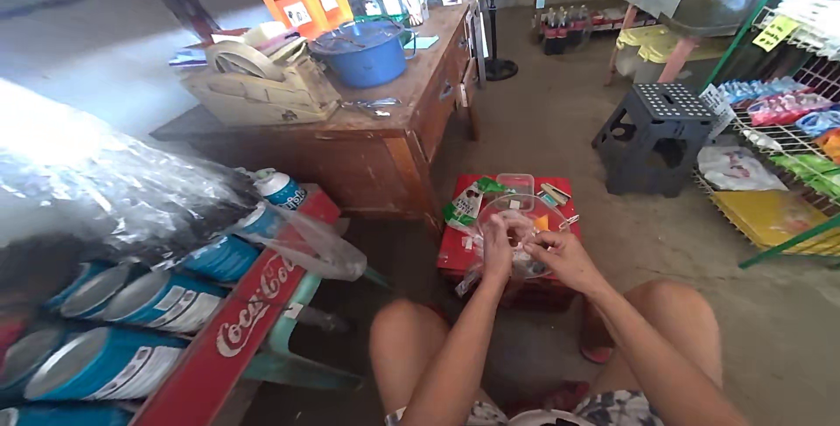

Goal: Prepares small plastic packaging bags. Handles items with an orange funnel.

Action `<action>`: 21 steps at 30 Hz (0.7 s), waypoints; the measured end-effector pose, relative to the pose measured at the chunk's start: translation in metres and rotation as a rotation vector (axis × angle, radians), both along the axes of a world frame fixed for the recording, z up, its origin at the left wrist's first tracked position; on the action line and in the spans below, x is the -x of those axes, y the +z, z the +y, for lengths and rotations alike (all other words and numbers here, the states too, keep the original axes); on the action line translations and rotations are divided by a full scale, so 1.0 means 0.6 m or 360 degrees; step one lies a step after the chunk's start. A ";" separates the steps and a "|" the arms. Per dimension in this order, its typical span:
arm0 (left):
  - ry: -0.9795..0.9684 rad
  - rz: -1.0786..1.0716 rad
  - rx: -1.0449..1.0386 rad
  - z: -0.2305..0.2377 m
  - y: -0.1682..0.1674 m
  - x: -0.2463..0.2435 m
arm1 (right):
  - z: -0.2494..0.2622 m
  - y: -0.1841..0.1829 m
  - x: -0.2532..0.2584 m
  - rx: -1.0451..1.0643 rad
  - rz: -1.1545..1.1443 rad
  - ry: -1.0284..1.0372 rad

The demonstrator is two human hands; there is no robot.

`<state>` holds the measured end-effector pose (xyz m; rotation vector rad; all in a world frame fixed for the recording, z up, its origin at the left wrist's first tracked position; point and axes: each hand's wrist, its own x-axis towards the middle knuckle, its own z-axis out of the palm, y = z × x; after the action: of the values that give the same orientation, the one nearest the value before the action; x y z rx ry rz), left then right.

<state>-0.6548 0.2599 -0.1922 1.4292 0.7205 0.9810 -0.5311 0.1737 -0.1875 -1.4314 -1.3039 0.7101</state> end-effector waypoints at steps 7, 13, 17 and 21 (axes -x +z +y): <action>-0.0248 -0.0007 -0.0041 -0.024 -0.026 0.032 | -0.002 -0.016 -0.005 0.0086 -0.0024 0.0077; -0.0114 0.0313 0.0015 -0.011 -0.084 0.059 | -0.013 -0.069 -0.035 0.0839 -0.0659 0.0652; 0.0041 0.0554 0.0092 -0.006 -0.100 0.062 | 0.048 -0.075 -0.087 0.1029 -0.0930 0.0171; 0.0071 0.0207 -0.0033 -0.005 -0.108 0.059 | 0.147 -0.117 -0.139 0.1017 -0.1138 -0.0016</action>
<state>-0.6904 0.2566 -0.2572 1.5107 0.8426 0.9384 -0.4475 0.2619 -0.2580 -2.3536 -1.6797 0.6599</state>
